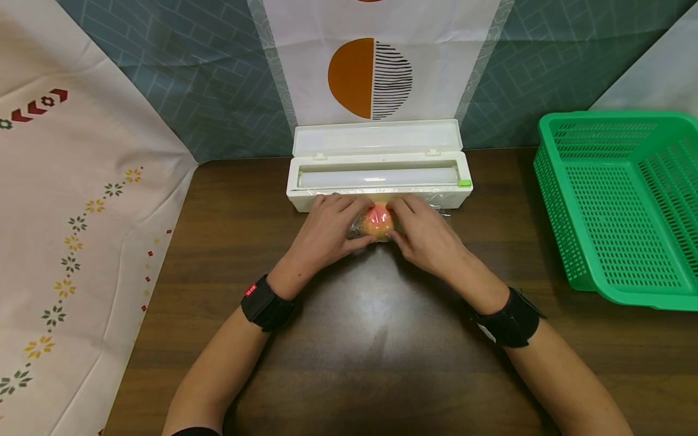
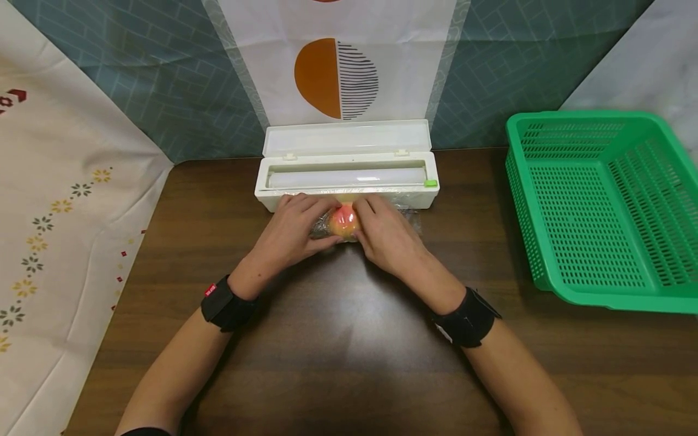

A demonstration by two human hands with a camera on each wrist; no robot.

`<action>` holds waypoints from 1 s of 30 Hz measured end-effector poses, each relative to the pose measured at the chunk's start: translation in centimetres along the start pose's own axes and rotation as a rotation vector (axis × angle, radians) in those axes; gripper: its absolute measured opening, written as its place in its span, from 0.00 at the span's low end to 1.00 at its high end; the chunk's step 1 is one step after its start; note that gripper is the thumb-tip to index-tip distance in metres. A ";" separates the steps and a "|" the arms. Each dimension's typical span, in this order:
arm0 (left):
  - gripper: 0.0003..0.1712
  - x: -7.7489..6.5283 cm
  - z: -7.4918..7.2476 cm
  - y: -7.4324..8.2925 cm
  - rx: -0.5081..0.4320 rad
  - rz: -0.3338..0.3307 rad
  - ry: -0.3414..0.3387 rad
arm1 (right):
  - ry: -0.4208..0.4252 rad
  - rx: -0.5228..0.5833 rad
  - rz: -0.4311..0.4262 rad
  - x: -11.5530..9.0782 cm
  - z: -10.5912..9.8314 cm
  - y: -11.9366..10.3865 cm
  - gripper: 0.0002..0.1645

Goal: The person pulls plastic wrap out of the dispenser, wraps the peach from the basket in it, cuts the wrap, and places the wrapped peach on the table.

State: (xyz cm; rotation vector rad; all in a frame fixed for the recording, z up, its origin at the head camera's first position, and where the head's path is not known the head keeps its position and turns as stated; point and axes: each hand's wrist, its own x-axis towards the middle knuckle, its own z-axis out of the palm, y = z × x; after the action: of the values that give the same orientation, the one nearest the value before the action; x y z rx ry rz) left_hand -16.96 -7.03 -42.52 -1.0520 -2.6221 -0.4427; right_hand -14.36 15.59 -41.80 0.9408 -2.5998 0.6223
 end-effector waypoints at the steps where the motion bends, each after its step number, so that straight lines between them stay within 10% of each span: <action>1: 0.37 0.0 0.0 0.0 0.003 0.001 0.002 | 0.001 0.000 -0.001 0.0 0.0 0.0 0.25; 18: 0.37 0.1 -0.1 0.0 0.005 0.000 0.014 | 0.092 0.054 0.002 0.3 -2.4 0.7 0.25; 23: 0.37 0.1 -0.1 0.0 0.001 -0.010 -0.004 | 0.240 -0.024 0.153 0.1 -4.7 2.9 0.19; 30: 0.37 0.0 -0.1 0.0 -0.002 -0.010 -0.002 | 0.172 -0.110 0.414 -0.8 -6.2 5.3 0.16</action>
State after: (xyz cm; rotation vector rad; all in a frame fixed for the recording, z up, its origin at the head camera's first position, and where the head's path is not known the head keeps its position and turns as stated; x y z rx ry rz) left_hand -16.92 -7.04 -42.39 -1.0410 -2.6297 -0.4471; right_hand -16.39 22.72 -38.34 0.2972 -2.6519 0.6183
